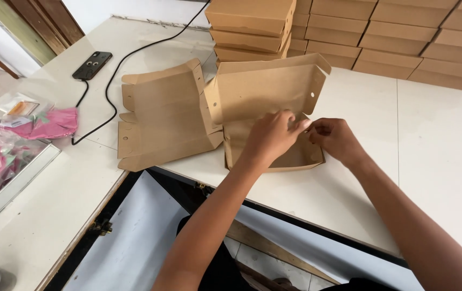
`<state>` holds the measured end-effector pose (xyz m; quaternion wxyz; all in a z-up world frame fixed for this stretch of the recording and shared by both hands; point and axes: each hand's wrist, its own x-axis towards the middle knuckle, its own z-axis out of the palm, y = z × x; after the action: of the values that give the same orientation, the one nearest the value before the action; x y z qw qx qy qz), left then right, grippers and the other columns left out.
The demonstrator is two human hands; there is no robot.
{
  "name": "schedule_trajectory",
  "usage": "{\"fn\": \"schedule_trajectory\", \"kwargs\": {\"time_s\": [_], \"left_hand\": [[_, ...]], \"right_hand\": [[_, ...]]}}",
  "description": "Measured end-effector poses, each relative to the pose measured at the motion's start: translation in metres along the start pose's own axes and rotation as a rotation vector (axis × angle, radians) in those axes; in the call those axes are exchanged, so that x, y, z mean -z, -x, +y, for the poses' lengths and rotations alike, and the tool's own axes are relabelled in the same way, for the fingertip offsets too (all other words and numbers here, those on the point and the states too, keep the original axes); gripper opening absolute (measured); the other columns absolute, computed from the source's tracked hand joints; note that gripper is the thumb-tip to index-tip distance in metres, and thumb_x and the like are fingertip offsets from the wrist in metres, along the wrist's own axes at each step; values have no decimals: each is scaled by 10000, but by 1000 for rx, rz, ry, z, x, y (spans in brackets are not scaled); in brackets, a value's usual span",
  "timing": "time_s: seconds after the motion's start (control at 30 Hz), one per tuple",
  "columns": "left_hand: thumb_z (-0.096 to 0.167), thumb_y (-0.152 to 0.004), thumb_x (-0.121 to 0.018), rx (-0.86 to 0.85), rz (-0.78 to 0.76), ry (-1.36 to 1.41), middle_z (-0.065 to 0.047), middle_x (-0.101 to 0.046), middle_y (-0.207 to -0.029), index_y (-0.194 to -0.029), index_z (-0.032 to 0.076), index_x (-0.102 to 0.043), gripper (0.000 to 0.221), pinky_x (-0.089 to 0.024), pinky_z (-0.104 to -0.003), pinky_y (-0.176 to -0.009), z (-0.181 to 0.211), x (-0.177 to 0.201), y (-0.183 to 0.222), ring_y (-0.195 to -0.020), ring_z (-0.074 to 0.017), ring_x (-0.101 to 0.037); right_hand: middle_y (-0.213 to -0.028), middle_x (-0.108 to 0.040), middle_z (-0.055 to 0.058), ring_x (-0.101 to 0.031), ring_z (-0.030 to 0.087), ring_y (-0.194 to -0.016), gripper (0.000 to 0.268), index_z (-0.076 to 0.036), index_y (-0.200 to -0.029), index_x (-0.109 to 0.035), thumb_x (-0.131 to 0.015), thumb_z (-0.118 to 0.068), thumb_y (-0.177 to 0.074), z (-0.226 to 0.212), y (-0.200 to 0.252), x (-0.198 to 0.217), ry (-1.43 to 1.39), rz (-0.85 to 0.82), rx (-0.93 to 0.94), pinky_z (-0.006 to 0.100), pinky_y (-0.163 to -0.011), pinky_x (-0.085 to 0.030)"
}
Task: The person assembles flat cardboard boxes by folding the side flaps and inserting tabs into slots to form rectangular containers. The person completes one box and begins a second, stacking the finished box with others on the table.
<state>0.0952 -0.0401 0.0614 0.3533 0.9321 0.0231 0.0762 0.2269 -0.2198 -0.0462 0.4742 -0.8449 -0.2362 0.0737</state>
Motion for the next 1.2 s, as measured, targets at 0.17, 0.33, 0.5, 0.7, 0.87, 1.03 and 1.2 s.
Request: {"fn": "schedule_trajectory", "kwargs": {"time_s": [0.17, 0.33, 0.5, 0.7, 0.87, 1.03, 1.2], "left_hand": [[411, -947, -541, 15, 31, -98, -199, -739, -887, -944, 9, -677, 424, -611, -503, -753, -5, -36, -46, -888, -415, -758], [323, -928, -558, 74, 61, -120, -134, -714, -822, -932, 64, -671, 283, -626, -476, -638, -59, -76, -90, -787, -374, -766], [186, -868, -558, -37, 21, -47, -77, -585, -551, -577, 95, -596, 307, -562, -388, -585, -79, -75, -70, -569, -292, -672], [83, -841, -556, -115, -56, -162, -27, -538, -502, -525, 135, -528, 321, -499, -329, -577, -16, -36, -14, -503, -209, -572], [152, -966, -501, -27, -236, -305, -150, -717, -1020, -1049, 70, -693, 224, -558, -481, -870, 15, -9, 9, -1019, -339, -701], [204, -1029, -519, -165, -192, -250, -152, -745, -1144, -1262, 63, -681, 317, -594, -535, -873, 15, 2, 45, -1070, -349, -727], [248, -968, -672, -539, 377, -177, 41, -724, -883, -1082, 237, -673, 114, -635, -363, -658, 13, 18, 67, -835, -190, -749]], "right_hand": [[-1022, -749, 136, -702, 219, -912, 345, -36, -1193, -729, -732, -80, -851, -31, 25, -8, -165, 29, 40, 362, -777, -561], [-1241, -716, 175, -707, 335, -1092, 489, -88, -1331, -695, -681, -130, -845, -48, 36, -16, -154, -13, 42, 453, -881, -563], [-1179, -718, 209, -686, 290, -1051, 518, -16, -1377, -647, -724, -79, -868, -50, 40, -8, -234, -29, 10, 403, -897, -540], [-1123, -739, 143, -689, 257, -1046, 406, -51, -1244, -732, -774, -199, -868, -50, 37, -6, -218, -92, -39, 407, -921, -531], [-1185, -703, 207, -656, 356, -1123, 476, -71, -1344, -677, -675, -268, -911, -70, 49, 1, -165, -48, 2, 504, -964, -509], [-1076, -740, 158, -698, 335, -929, 418, -96, -1337, -700, -629, -7, -935, -43, 37, -2, -8, 156, 197, 452, -818, -566], [-972, -579, 125, -638, 250, -773, 468, -36, -1327, -673, -782, 43, -879, -55, 43, 3, 26, 478, 590, 306, -587, -581]]}}
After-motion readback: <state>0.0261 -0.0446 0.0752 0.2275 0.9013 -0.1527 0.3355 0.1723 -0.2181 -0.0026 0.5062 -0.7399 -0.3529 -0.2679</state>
